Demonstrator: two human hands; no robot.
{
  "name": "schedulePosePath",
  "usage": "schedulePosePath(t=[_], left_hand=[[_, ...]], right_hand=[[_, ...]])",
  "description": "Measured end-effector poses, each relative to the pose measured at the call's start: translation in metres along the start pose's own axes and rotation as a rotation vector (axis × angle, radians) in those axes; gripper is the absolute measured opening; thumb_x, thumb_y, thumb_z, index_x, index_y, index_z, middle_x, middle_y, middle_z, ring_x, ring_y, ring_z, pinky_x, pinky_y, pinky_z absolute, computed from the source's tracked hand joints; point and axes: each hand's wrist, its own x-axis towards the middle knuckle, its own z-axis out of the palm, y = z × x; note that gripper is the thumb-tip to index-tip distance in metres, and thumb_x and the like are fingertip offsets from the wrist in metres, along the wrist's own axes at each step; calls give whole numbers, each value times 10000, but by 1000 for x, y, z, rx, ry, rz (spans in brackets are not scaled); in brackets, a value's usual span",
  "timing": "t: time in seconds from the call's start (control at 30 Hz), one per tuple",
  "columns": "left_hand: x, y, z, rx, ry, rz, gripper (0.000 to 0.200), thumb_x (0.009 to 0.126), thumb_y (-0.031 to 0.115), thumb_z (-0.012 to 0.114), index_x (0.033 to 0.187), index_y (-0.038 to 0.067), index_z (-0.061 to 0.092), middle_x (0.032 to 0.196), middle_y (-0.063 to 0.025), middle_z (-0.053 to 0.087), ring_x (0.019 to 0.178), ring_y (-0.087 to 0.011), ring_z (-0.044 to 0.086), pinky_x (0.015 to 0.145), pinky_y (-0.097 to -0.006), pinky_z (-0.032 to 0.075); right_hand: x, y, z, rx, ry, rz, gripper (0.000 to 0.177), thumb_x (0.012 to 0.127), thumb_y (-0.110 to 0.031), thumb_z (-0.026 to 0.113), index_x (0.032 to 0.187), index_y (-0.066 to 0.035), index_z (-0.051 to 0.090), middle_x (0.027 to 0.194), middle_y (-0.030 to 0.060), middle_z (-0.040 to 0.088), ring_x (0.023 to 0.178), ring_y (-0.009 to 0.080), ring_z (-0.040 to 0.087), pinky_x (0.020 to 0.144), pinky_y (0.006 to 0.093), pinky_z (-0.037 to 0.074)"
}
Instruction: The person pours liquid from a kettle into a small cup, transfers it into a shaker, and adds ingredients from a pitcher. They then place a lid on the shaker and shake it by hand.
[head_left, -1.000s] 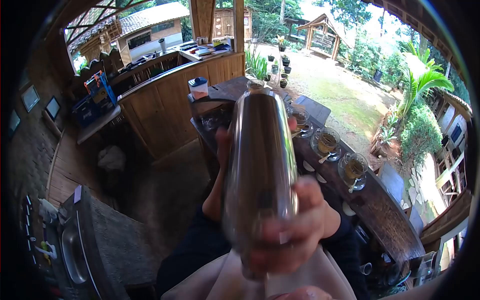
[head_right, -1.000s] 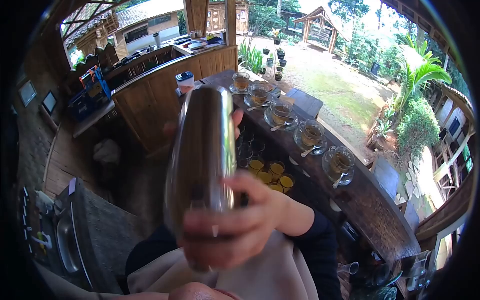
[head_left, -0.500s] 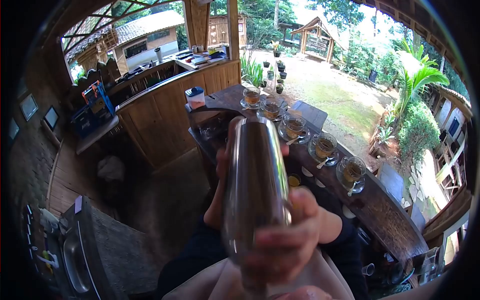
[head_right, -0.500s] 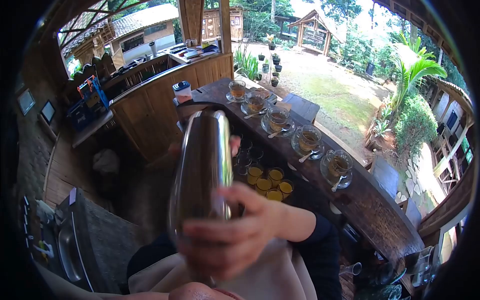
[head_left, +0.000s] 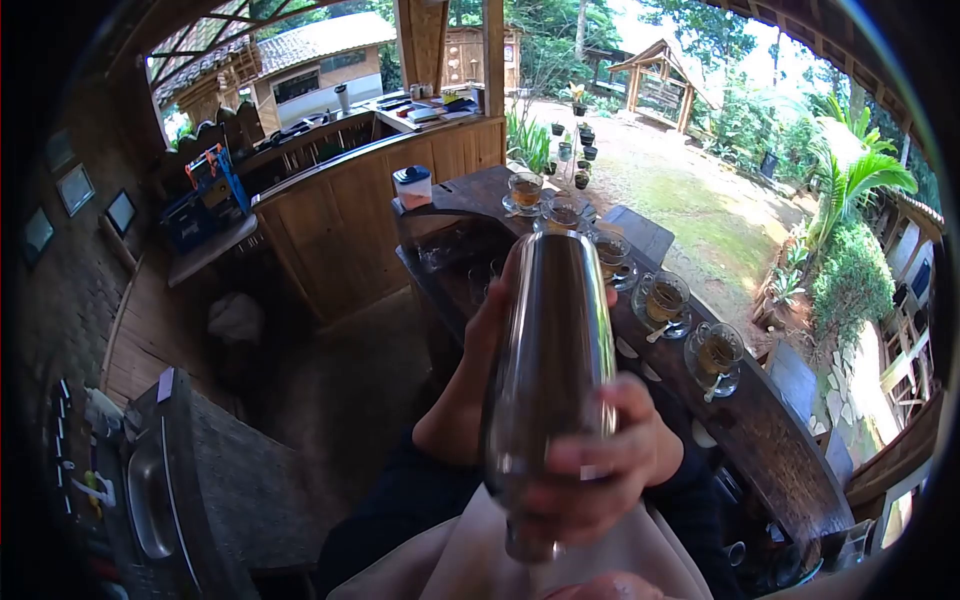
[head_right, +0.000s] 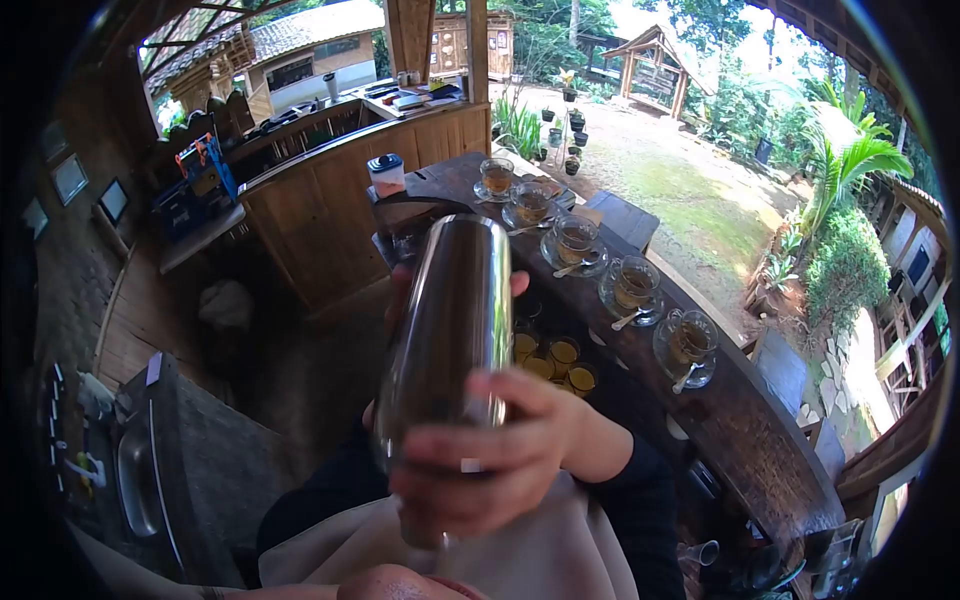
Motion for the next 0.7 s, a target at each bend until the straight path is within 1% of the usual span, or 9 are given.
schedulePosePath(t=[0.07,0.13,0.17,0.23,0.3,0.37,0.4,0.5,0.7], left_hand=[[5,2,-27,-1,-66,-5,672,911,506,455,1338,-9,388,1255,-253,500,1080,-322,578,908,-446,492],[11,10,-71,-177,-25,-160,629,920,499,440,1328,20,410,1254,-223,506,1118,-306,553,926,-480,473],[20,16,-115,-312,-119,-182,555,933,463,421,1280,32,459,1238,-187,526,1129,-291,544,966,-490,439],[21,-9,-91,91,709,151,514,939,435,411,1231,20,493,1198,-161,560,1080,-289,575,950,-453,461],[24,0,-109,-75,626,128,508,940,432,432,1248,33,491,1200,-165,562,1069,-295,584,939,-443,471],[16,8,-73,-673,-66,-306,500,933,445,463,1266,74,493,1224,-179,548,1107,-288,567,950,-466,461],[11,16,-56,77,183,-206,544,910,474,507,1290,87,462,1271,-184,514,1126,-308,557,950,-474,464],[14,-3,-28,189,-366,260,647,866,523,563,1284,54,410,1202,-175,537,1088,-354,575,895,-440,510],[-2,4,-84,-341,199,-59,465,917,435,501,1190,59,490,1162,-149,563,1017,-281,607,841,-398,532]], right_hand=[[-14,-4,58,-29,615,-119,337,640,-166,750,914,-306,611,1054,-68,625,1054,255,604,936,497,413],[-17,4,-13,209,-173,604,357,690,-167,687,1041,-149,626,1092,129,595,1059,315,582,895,523,427],[-50,30,3,48,-116,330,437,693,-192,691,1101,-64,602,1151,218,559,1087,361,559,898,491,437],[-55,34,16,63,-92,724,493,666,-205,715,1106,-23,586,1198,212,546,1078,386,556,911,453,440],[-47,32,10,17,16,915,520,650,-198,740,1101,2,577,1196,217,546,1073,397,553,910,459,444],[-4,2,-11,30,-98,604,474,663,-130,753,1104,-75,587,1176,156,571,1086,336,568,915,445,436],[10,-10,-23,36,-198,443,466,665,-108,755,1102,-131,594,1175,112,583,1086,309,576,916,449,433],[10,-15,0,95,69,-131,372,630,-197,775,919,-364,613,1000,87,568,967,307,578,847,492,438],[-41,30,25,227,-149,876,490,676,-283,730,1094,-62,603,1209,168,545,1141,382,512,956,467,402]])
